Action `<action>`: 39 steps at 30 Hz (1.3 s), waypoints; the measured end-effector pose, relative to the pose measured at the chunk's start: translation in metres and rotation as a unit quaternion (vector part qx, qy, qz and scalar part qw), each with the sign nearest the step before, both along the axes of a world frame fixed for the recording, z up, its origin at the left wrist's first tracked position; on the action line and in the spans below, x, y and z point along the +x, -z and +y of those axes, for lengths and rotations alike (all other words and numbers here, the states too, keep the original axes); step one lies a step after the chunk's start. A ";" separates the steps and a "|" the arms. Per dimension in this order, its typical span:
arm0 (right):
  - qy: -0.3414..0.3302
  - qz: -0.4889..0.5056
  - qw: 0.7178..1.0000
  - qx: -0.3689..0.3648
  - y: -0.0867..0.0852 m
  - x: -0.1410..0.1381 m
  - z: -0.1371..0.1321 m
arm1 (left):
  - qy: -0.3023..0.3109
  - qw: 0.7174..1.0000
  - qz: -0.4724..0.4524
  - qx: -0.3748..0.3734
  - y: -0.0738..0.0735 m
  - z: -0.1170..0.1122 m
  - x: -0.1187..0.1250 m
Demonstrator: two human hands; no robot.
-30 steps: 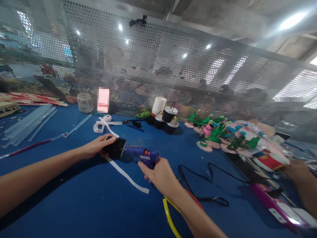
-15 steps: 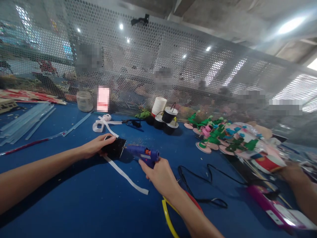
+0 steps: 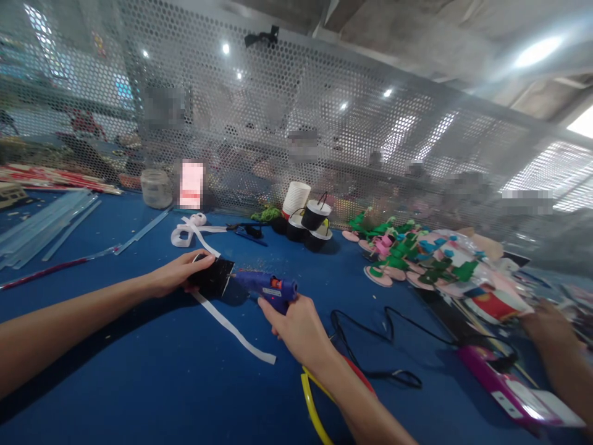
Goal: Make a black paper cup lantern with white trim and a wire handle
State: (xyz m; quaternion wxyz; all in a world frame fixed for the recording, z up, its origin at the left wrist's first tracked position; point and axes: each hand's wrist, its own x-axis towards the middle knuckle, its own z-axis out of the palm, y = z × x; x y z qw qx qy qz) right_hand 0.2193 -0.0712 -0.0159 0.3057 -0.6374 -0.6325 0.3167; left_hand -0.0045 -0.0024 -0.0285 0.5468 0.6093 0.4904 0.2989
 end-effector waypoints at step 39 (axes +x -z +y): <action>-0.101 0.092 0.991 -0.011 -0.006 0.006 0.003 | 0.019 0.998 -0.055 0.005 -0.006 -0.004 0.001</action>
